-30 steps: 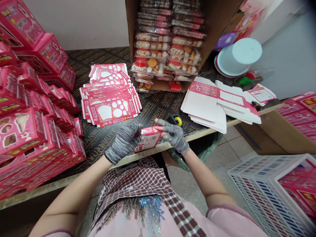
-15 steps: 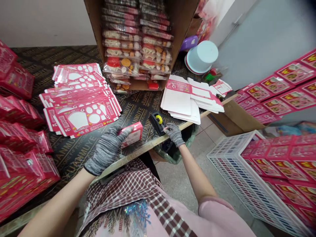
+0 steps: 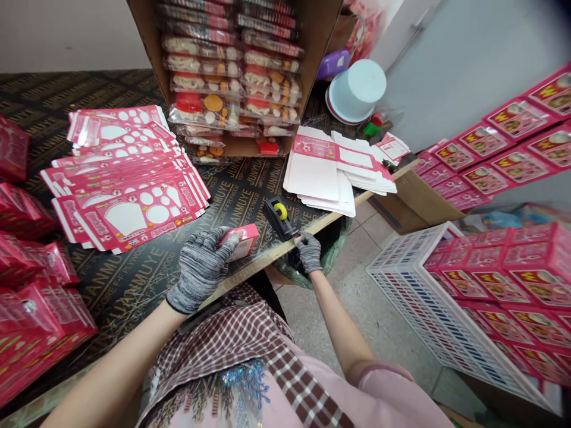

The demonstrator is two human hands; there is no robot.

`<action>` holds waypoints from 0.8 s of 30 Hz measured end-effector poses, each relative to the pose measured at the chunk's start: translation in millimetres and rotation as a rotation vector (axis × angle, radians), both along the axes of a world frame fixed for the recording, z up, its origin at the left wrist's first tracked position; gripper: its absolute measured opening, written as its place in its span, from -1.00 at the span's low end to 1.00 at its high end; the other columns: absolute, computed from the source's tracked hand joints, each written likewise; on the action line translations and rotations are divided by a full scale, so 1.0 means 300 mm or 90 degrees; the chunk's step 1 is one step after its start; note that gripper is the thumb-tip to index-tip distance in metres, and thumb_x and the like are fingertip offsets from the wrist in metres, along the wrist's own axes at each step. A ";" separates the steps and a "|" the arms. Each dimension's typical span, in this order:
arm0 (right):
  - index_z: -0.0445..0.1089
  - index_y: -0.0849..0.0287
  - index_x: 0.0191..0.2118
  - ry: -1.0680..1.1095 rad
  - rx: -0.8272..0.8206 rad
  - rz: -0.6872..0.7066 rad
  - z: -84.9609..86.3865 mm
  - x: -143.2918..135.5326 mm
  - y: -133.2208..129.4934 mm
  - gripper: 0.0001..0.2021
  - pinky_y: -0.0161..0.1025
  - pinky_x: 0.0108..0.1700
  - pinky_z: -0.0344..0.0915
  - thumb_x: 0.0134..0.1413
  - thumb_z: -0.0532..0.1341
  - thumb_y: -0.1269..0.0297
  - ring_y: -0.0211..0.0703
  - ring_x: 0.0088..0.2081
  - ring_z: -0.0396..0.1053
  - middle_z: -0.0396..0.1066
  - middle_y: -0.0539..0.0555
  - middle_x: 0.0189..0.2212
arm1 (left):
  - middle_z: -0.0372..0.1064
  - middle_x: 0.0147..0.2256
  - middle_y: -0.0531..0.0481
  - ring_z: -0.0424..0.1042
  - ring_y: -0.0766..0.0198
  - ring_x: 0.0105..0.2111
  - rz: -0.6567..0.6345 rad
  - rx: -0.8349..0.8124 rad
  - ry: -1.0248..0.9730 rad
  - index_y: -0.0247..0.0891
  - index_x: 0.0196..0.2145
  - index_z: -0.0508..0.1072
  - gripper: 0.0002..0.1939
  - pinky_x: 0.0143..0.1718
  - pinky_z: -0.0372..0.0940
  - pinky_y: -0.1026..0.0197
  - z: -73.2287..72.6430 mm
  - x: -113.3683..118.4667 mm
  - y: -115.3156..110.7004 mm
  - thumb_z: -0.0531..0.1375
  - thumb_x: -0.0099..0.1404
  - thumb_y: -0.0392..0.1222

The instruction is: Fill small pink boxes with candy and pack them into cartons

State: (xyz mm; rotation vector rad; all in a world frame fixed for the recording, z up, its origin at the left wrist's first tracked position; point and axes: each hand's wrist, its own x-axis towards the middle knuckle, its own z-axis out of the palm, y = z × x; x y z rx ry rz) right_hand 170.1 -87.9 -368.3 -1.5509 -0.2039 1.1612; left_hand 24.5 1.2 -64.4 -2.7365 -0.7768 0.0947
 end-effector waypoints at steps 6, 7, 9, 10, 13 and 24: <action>0.44 0.17 -0.44 0.026 -0.004 -0.064 0.191 0.016 -0.009 -0.63 -0.18 -0.27 0.30 -0.03 0.24 -0.09 -0.20 -0.44 0.28 0.37 -0.01 -0.53 | 0.55 -0.06 -0.22 0.55 0.01 -0.14 -0.018 -0.003 -0.009 -0.20 0.05 0.54 -0.67 -0.15 0.43 0.02 0.011 0.006 -0.004 0.14 0.39 -0.36; 0.50 0.19 -0.36 0.064 0.028 -0.051 0.259 0.021 -0.013 -0.61 -0.24 -0.37 0.23 0.04 0.23 -0.09 -0.25 -0.51 0.22 0.33 -0.05 -0.56 | 0.55 -0.06 -0.23 0.55 0.01 -0.15 -0.022 -0.003 -0.005 -0.23 0.06 0.52 -0.67 -0.15 0.43 0.02 0.017 0.012 -0.004 0.13 0.40 -0.35; 0.58 0.22 -0.16 0.228 0.151 0.016 0.407 0.029 -0.015 -0.58 -0.31 -0.52 0.01 0.14 0.23 -0.07 -0.34 -0.62 0.07 0.22 -0.12 -0.65 | 0.55 -0.07 -0.25 0.55 0.02 -0.13 -0.017 -0.012 -0.004 -0.28 0.09 0.46 -0.66 -0.13 0.43 0.02 0.028 0.027 -0.004 0.11 0.41 -0.36; 0.59 0.23 -0.11 0.323 0.218 0.066 0.479 0.032 -0.013 -0.57 -0.32 -0.54 -0.06 0.15 0.26 -0.04 -0.36 -0.65 0.02 0.17 -0.14 -0.69 | 0.54 -0.07 -0.25 0.55 0.03 -0.12 -0.013 -0.021 -0.011 -0.31 0.11 0.43 -0.65 -0.11 0.43 0.02 0.033 0.033 -0.003 0.10 0.41 -0.36; 0.60 0.27 -0.03 0.555 0.340 0.210 0.635 0.026 0.014 -0.56 -0.33 -0.58 -0.14 0.12 0.31 0.02 -0.39 -0.70 -0.05 0.10 -0.17 -0.77 | 0.54 -0.10 -0.23 0.55 0.05 -0.13 -0.014 -0.051 -0.052 -0.34 0.14 0.36 -0.65 -0.09 0.43 0.04 0.047 0.042 0.000 0.08 0.43 -0.33; 0.57 0.21 -0.32 0.804 0.344 0.263 0.634 -0.028 0.082 -0.68 -0.34 -0.62 -0.10 0.00 0.33 0.01 -0.36 -0.73 -0.11 0.05 -0.18 -0.83 | 0.51 0.03 -0.24 0.52 0.05 -0.02 0.006 -0.118 -0.048 -0.24 0.07 0.51 -0.69 -0.03 0.43 -0.01 0.050 0.003 -0.003 0.10 0.46 -0.18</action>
